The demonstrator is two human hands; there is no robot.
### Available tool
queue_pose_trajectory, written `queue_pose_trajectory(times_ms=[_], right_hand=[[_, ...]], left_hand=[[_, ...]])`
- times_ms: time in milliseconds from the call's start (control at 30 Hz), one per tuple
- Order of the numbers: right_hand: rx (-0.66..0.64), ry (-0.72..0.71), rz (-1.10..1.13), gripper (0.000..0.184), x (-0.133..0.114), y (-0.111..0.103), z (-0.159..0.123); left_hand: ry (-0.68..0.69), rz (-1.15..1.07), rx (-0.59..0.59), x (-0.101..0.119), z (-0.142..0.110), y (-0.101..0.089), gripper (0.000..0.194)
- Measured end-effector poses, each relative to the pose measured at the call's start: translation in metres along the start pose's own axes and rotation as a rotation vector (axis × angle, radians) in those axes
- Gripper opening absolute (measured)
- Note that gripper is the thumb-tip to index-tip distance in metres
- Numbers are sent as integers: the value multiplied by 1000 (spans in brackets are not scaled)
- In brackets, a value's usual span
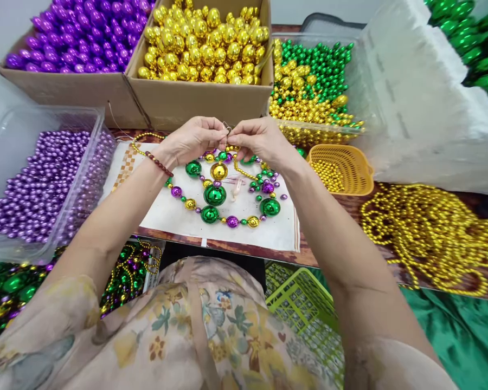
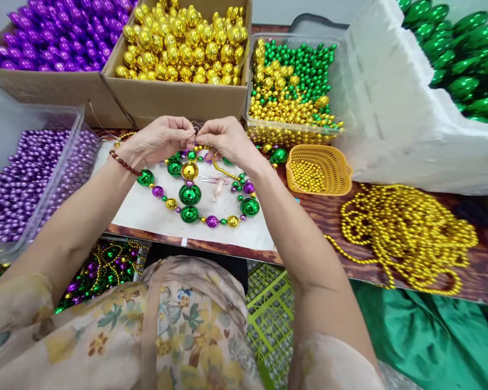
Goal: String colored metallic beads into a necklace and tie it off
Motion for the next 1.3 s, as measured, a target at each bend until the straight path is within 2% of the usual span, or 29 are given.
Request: queue_pose_trajectory(times_ms=[167,300,400,467,600,700,833,933,1067,1200,1300], right_hand=[[44,-47,0,16,-11,-17,-4],[-9,-68,-7,16,-12,-14,-8],[-93,-40,-49,18,-6,-1,-8],[-104,-53,-87,19,-4,3,-6],[-44,-71,-149,20,-6,-5,-4],[-39,-145,-224,17,-13,-12,-5],[-167,-183,-348,7,-15,-6,-5],[-247,-162,-402,10,-9,2,-2],[-204,-173,-350,15,-4,0,5],[-96,-168,-195,16,-2,-12,7],[-66,-150,-106,20,-3,-21,5]], left_hand=[[-10,85,-66,0,-3,4,13],[40,110,-122,2,-2,9,12],[44,53,-86,1,1,9,14],[34,23,-45,-1,2,8,14],[15,41,-14,-1,2,6,12],[20,113,-57,2,0,10,12],[66,166,-130,9,-2,18,15],[102,177,-128,14,-3,22,17],[102,173,-147,16,-2,24,16],[94,152,-165,16,-1,22,16],[94,128,-182,16,-1,22,16]])
Point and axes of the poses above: each hand's wrist, its own z-axis towards the middle knuckle, its own y-axis out of the palm, x = y × z, the point moved 7 cm from there along z, towards the middle knuckle, and after that the axes turned 2 degrees about z, right-handed, at the moved point
